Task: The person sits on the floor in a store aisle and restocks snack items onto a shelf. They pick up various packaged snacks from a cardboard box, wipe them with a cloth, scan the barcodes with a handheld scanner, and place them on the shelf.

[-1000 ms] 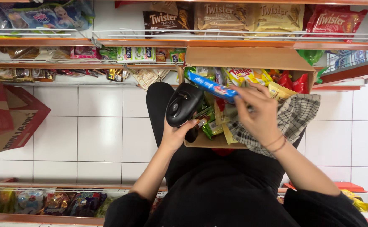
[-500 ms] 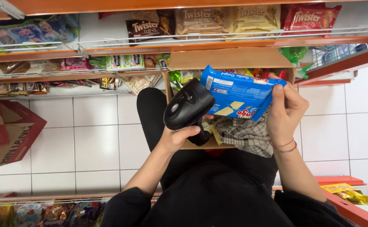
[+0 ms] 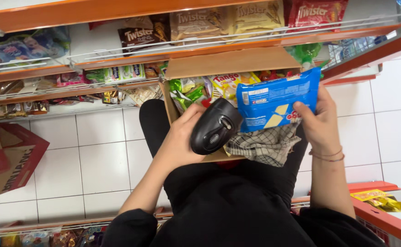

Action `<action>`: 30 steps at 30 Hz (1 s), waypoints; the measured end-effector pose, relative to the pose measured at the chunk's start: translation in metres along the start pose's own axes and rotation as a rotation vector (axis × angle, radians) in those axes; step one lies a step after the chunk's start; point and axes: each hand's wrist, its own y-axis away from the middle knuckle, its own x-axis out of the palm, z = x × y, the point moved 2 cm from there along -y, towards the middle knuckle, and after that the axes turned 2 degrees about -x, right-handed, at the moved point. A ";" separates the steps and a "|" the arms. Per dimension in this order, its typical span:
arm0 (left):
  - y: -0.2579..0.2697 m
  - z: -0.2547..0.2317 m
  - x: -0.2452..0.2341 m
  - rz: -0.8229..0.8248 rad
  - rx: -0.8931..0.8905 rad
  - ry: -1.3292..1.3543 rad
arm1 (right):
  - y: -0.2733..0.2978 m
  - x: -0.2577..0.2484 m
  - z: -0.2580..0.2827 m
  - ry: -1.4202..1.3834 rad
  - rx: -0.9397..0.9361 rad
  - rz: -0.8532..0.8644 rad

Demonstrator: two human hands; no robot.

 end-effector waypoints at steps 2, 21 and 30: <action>-0.004 -0.001 0.004 0.068 -0.013 -0.058 | 0.001 -0.014 -0.002 0.026 0.008 -0.013; -0.026 0.007 0.032 0.140 0.037 -0.092 | 0.009 -0.042 0.008 0.083 -0.013 -0.098; -0.048 0.055 0.069 0.060 -0.144 -0.282 | 0.020 -0.048 0.013 0.210 -0.034 -0.228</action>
